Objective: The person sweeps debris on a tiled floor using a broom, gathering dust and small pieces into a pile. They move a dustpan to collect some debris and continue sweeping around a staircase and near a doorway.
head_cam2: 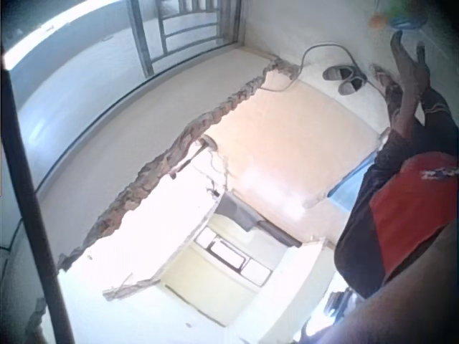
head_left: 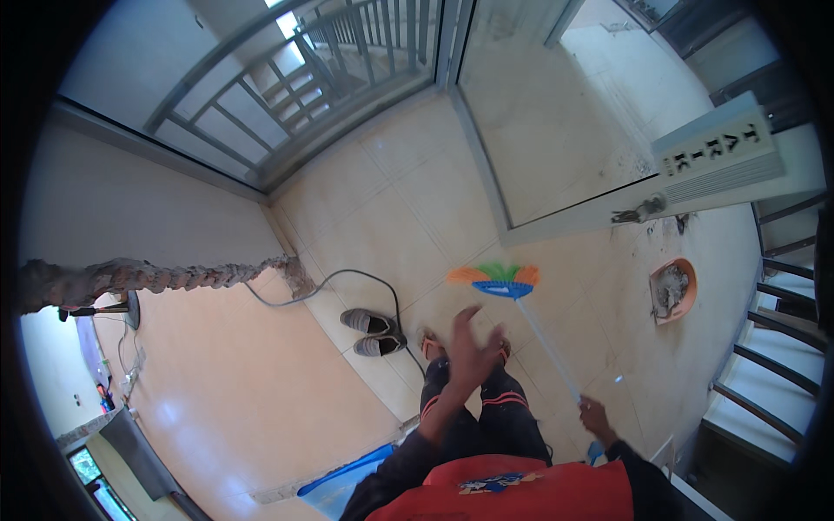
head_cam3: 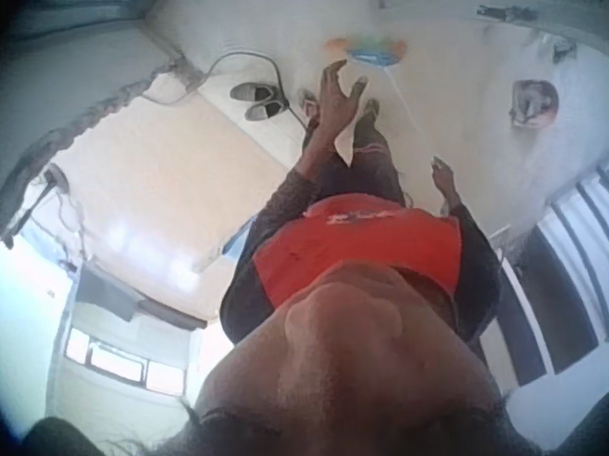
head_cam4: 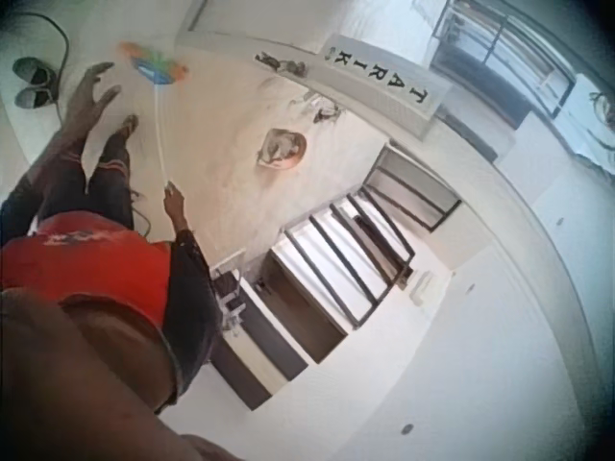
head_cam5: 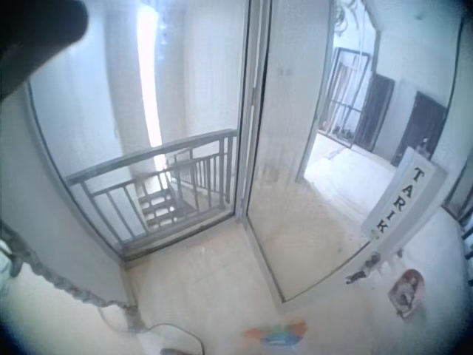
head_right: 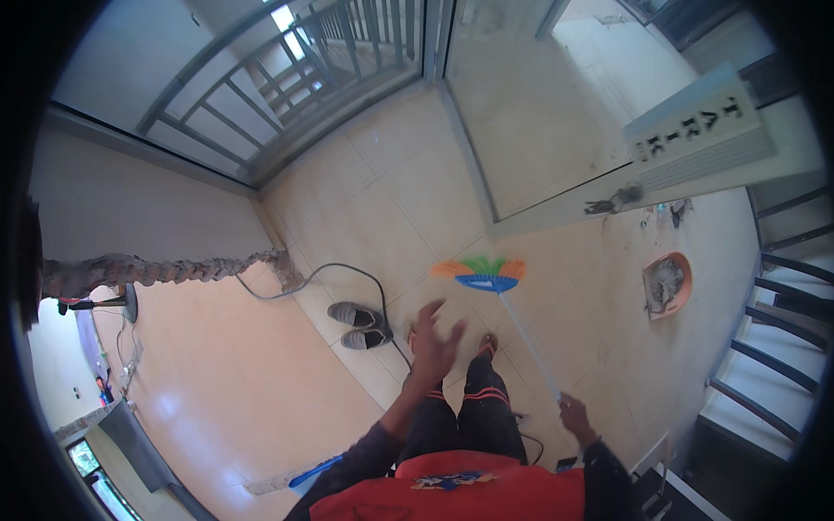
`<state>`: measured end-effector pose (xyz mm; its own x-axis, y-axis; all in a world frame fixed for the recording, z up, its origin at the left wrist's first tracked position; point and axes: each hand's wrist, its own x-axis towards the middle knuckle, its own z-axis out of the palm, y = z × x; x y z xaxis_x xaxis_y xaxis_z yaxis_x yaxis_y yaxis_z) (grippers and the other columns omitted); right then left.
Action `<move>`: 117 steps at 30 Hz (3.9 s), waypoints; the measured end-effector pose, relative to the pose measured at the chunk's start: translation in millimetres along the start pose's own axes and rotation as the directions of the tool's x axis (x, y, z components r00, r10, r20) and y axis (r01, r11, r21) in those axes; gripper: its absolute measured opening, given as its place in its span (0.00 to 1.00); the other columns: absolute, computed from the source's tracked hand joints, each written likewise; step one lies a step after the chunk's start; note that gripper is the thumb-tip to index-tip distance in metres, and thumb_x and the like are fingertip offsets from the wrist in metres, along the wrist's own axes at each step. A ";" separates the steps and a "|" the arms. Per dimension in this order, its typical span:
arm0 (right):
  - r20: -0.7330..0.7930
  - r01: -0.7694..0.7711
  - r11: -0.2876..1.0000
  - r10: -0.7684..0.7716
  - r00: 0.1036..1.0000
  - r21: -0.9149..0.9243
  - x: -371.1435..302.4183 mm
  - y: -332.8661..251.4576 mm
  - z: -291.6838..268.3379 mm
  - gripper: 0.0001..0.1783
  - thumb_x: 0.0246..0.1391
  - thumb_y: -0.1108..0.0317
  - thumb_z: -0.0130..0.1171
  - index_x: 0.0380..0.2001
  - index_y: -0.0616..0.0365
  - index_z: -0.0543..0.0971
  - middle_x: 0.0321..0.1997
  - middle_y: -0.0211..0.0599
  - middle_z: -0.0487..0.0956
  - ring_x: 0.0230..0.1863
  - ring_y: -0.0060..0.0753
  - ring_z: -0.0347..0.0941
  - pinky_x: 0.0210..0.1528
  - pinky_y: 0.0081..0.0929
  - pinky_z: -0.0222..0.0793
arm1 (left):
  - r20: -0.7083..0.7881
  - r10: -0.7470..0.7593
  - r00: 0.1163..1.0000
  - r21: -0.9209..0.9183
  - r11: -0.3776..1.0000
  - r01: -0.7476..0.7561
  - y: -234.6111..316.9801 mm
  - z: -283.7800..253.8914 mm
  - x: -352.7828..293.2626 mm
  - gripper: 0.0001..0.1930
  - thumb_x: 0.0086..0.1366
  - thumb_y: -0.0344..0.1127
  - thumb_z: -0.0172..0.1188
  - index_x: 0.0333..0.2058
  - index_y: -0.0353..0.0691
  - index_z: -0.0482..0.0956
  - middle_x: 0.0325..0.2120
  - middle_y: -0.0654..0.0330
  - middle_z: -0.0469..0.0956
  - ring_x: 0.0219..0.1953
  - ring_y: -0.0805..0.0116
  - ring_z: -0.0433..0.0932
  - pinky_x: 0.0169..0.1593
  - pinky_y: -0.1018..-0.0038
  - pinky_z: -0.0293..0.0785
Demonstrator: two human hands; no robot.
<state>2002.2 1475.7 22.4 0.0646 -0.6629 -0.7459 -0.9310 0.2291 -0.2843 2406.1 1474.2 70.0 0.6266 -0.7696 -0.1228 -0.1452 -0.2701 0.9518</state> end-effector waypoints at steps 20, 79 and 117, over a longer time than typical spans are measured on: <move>-0.005 -0.033 0.922 0.038 0.999 0.387 1.3 64.4 -60.7 0.15 0.42 0.65 0.48 0.32 0.65 0.71 0.13 0.36 0.69 0.12 0.23 0.64 0.15 0.22 0.59 | -0.477 0.744 0.468 0.269 0.631 -0.728 332.7 195.9 126.7 0.47 0.30 0.37 0.64 0.50 0.40 0.44 0.47 0.38 0.45 0.50 0.41 0.46 0.48 0.52 0.47; 0.140 0.541 0.839 -0.529 0.837 -0.055 -5.3 -151.1 4.7 0.14 0.42 0.63 0.45 0.23 0.66 0.73 0.12 0.38 0.70 0.14 0.25 0.66 0.16 0.22 0.60 | -0.591 0.537 0.602 0.423 0.842 -0.335 185.2 -308.9 206.9 0.26 0.52 0.36 0.48 0.46 0.25 0.51 0.39 0.38 0.58 0.40 0.45 0.61 0.43 0.64 0.60; 0.153 0.246 0.959 -0.224 0.963 -0.143 -30.4 -139.1 13.6 0.13 0.46 0.66 0.43 0.36 0.58 0.69 0.11 0.35 0.69 0.12 0.23 0.65 0.13 0.20 0.60 | -0.802 0.357 0.480 0.437 0.897 0.064 126.7 -419.5 329.8 0.19 0.52 0.40 0.47 0.41 0.35 0.63 0.31 0.46 0.70 0.36 0.54 0.69 0.39 0.67 0.63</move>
<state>2134.6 1473.7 76.4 0.3257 -0.5805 -0.7463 -0.9280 -0.0454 -0.3698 2915.5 1428.9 268.0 0.8626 -0.0016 0.5059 -0.4250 -0.5447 0.7230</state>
